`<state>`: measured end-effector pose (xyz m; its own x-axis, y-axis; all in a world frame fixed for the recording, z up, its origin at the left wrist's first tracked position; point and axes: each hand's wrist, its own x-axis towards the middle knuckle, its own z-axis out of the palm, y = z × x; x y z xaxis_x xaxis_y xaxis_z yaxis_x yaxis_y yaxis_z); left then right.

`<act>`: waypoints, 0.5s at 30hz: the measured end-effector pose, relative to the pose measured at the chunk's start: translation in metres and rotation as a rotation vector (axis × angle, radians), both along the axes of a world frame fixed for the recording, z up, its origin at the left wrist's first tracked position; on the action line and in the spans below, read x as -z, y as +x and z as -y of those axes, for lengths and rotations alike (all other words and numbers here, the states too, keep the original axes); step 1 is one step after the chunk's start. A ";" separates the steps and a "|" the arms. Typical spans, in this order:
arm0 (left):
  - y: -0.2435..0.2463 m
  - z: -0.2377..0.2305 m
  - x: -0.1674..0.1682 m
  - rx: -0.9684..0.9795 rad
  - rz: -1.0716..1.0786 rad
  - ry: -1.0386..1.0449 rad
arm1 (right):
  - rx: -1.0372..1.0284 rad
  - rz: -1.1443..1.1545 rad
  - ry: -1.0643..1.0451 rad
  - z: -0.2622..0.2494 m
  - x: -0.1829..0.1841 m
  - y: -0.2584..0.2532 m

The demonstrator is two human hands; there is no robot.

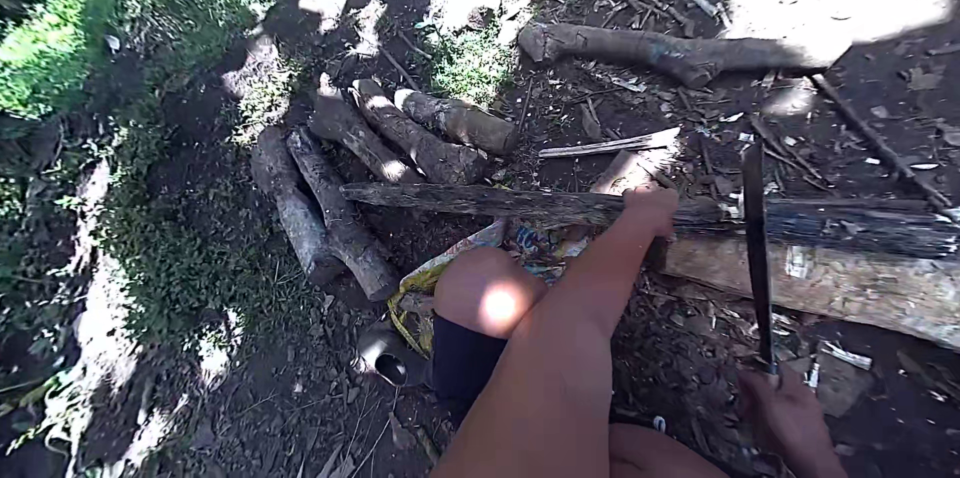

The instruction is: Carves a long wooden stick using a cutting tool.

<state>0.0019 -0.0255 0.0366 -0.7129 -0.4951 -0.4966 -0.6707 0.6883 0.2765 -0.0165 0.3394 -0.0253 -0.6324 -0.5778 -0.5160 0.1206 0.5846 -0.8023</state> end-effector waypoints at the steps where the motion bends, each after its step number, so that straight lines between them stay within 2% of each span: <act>1: -0.001 0.001 -0.004 0.001 0.018 0.016 | 0.010 0.009 0.009 0.002 -0.001 0.003; 9: -0.006 0.001 -0.003 0.028 0.054 0.005 | 0.067 0.055 0.008 0.010 -0.006 0.023; 13: 0.008 -0.006 -0.012 -0.003 -0.001 -0.026 | 0.057 0.048 0.014 0.008 -0.010 0.030; 15: 0.009 -0.017 -0.005 -0.013 -0.066 -0.085 | 0.062 -0.019 0.054 0.000 -0.018 0.032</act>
